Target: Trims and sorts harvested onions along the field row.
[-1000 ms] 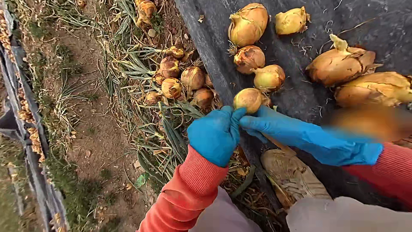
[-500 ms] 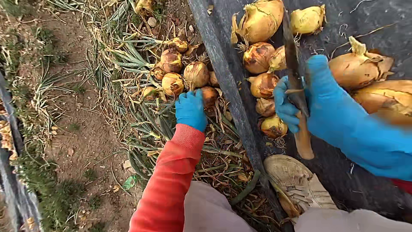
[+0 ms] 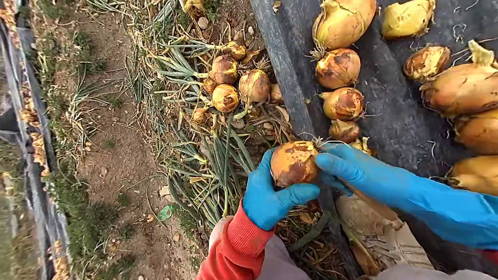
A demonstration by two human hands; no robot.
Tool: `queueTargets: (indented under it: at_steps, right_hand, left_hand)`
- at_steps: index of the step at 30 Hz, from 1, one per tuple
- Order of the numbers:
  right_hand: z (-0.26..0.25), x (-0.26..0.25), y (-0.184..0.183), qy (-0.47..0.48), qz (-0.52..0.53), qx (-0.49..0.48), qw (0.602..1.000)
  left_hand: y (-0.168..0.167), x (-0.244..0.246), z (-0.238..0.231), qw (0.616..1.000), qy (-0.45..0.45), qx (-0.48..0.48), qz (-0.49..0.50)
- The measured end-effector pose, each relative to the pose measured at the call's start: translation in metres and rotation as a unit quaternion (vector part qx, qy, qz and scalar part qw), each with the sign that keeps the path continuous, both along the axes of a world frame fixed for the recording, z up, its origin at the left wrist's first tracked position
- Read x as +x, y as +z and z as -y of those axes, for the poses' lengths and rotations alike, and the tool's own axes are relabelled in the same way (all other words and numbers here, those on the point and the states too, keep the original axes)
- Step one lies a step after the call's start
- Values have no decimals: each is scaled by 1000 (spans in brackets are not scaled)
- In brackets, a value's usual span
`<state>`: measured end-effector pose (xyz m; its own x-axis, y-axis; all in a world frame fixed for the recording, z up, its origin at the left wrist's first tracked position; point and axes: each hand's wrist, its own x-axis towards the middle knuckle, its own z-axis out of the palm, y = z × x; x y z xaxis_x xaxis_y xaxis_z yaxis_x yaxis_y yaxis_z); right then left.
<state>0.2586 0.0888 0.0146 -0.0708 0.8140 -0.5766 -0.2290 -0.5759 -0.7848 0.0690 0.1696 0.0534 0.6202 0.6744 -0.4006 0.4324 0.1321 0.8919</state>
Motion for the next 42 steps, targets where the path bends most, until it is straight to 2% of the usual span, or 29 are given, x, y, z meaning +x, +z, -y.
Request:
queueTargets:
  at_steps: [2, 4, 5, 7, 8, 9, 10, 12, 13, 14, 16, 17, 19, 21, 22, 23, 24, 27, 29, 31, 34, 35, 37, 39, 40, 42]
  right_hand:
    - [0, 1, 0, 16, -7, 68, 998]
    - [4, 1, -2, 9, 42, 117, 992]
    - [7, 0, -6, 9, 87, 133, 987]
    - [15, -2, -13, 1, 155, 136, 979]
    - [19, -2, -15, -17, 154, 112, 982]
    - [21, -1, -17, -40, 134, 65, 988]
    - [19, 2, -21, -44, 109, 6, 993]
    - [16, 6, -22, 8, 52, -81, 995]
    - [16, 5, -20, 18, 22, -89, 996]
    - [16, 4, -19, -3, -11, -75, 997]
    - [19, 1, -18, -70, -88, -52, 992]
    - [21, 2, -21, -88, -106, -45, 989]
    - [28, 5, -22, -119, -84, -18, 989]
    - [36, 7, -25, -173, -40, 24, 984]
    - [39, 11, -28, -206, -36, 52, 976]
    - [41, 20, -26, -220, -33, 78, 972]
    - [42, 31, -23, -218, -26, 96, 971]
    - [39, 47, -12, -197, -23, 95, 976]
    - [35, 43, -9, -189, -20, 67, 980]
    - [34, 33, -9, -175, -4, 32, 984]
    - [30, 25, -4, -154, 5, -31, 988]
    - [28, 24, -2, -152, 0, -60, 987]
    - [22, 18, -3, -136, -11, -104, 985]
    - [16, 3, -8, -96, -11, -117, 988]
    - [12, -6, -10, -66, -7, -116, 991]
    - [2, -24, -9, 7, 3, -96, 995]
  left_hand:
    - [14, -4, -3, 999, -23, -25, -4]
    - [25, -5, -11, 994, -45, -31, -98]
    - [27, -5, -14, 982, -50, 38, -180]
    - [16, -6, -25, 899, -31, 264, -347]
    - [10, -9, -35, 876, 3, 294, -382]
    - [8, -12, -43, 880, 42, 279, -383]
    - [8, -12, -47, 896, 65, 277, -340]
    - [10, -4, -29, 935, 14, 295, -197]
    - [11, 5, -13, 937, -39, 317, -142]
    - [12, 16, 0, 925, -93, 349, -113]
    - [14, 34, 21, 889, -180, 402, -123]
    - [15, 40, 24, 877, -213, 402, -154]
    - [21, 53, 6, 863, -266, 321, -284]
    - [20, 70, -28, 817, -302, 218, -441]
    - [13, 78, -45, 788, -312, 194, -494]
    - [2, 81, -56, 776, -310, 196, -513]
    - [-12, 81, -61, 787, -302, 214, -494]
    - [-63, 89, -57, 868, -291, 213, -341]
    - [-90, 100, -59, 893, -278, 175, -308]
    - [-97, 105, -63, 898, -263, 160, -315]
    - [-73, 79, -67, 914, -218, 119, -322]
    - [-62, 58, -65, 935, -155, 99, -303]
    - [-47, 12, -54, 975, 47, 64, -207]
    - [-28, -20, -37, 974, 201, 22, -101]
    - [-17, -28, -27, 970, 238, 4, -54]
    - [2, -33, -10, 971, 239, -7, 12]
